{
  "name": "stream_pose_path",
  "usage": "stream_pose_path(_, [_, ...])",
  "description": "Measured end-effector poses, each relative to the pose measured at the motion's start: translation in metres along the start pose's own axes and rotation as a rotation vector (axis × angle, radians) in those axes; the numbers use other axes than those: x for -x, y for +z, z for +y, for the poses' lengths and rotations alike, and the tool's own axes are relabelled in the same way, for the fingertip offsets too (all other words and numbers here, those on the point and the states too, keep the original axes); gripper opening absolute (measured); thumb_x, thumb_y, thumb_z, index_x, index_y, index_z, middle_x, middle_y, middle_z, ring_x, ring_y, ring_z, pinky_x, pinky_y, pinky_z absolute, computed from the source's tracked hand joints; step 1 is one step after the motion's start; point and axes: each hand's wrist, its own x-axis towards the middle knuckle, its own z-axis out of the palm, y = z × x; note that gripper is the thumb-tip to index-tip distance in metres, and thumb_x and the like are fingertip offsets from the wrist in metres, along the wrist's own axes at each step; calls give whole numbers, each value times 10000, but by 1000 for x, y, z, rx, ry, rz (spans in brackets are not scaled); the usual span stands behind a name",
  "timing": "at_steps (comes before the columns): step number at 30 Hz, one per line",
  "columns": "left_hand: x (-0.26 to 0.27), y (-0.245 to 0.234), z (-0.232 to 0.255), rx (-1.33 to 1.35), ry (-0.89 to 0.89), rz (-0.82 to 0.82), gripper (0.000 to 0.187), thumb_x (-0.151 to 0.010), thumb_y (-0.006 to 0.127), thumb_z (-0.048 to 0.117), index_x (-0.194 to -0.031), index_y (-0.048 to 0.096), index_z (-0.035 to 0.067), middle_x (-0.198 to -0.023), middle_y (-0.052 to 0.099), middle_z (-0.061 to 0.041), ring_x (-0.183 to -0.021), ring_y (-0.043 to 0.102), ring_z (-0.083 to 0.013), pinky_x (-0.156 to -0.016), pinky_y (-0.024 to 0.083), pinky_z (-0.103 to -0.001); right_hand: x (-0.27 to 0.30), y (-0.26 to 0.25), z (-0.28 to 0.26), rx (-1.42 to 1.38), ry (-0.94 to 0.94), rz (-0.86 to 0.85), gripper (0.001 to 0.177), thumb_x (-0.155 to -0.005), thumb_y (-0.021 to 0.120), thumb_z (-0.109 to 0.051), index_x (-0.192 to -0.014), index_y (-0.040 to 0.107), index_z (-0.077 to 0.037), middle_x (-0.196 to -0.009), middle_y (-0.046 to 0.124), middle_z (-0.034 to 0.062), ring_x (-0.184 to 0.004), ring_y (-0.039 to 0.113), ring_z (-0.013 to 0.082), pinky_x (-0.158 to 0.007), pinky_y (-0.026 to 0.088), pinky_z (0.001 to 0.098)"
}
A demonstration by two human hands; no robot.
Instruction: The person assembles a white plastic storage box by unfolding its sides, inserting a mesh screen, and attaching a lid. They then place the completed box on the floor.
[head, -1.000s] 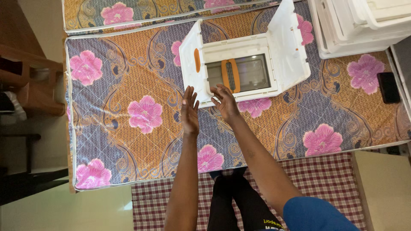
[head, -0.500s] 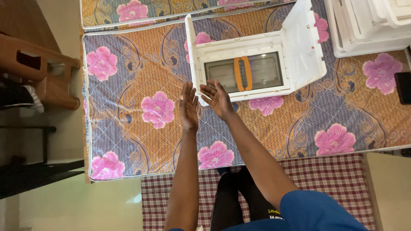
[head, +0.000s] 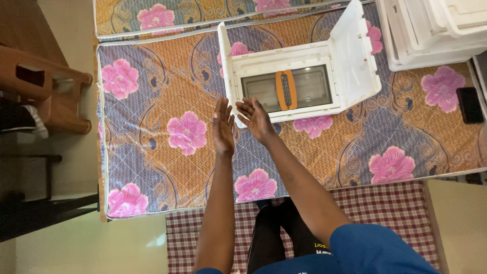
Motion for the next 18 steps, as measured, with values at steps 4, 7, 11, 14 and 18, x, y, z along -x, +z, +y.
stream_pose_path(4, [5,6,7,0,-3,-11,873,-999,378,677,-1635,280,88,-1688,325,-173,-1560,306,-360,-1268,211,-508,8,0,-10,-10,-6,17,744,-1017,459,-594,-1483,407,-18,-1402,578,167,-1318,541,243,-1119,468,428])
stream_pose_path(7, [2,14,16,8,11,-21,870,-995,381,671,-1633,287,87,-1689,324,-169,-1557,307,-356,-1266,212,-504,11,-2,-28,-31,-34,41,722,-1026,455,-582,-1463,401,-11,-1376,578,163,-1313,547,252,-1109,479,443])
stream_pose_path(11, [-2,30,32,20,45,-47,857,-1001,396,656,-1629,304,79,-1687,335,-174,-1557,313,-363,-1268,217,-506,22,-8,-64,-3,-146,67,717,-1034,442,-580,-1484,422,-21,-1404,576,157,-1295,542,250,-1093,474,430])
stream_pose_path(14, [3,41,39,15,58,-49,862,-996,407,661,-1629,304,84,-1681,344,-171,-1554,320,-364,-1271,228,-505,38,-16,-93,-3,-220,99,730,-1036,429,-578,-1502,418,-16,-1453,553,161,-1333,529,249,-1119,438,424])
stream_pose_path(18, [-3,52,60,7,58,-77,873,-983,424,673,-1629,301,100,-1687,338,-157,-1561,311,-358,-1273,215,-504,57,-22,-137,20,-298,114,765,-1037,413,-591,-1536,396,-12,-1525,498,147,-1391,468,236,-1165,369,413])
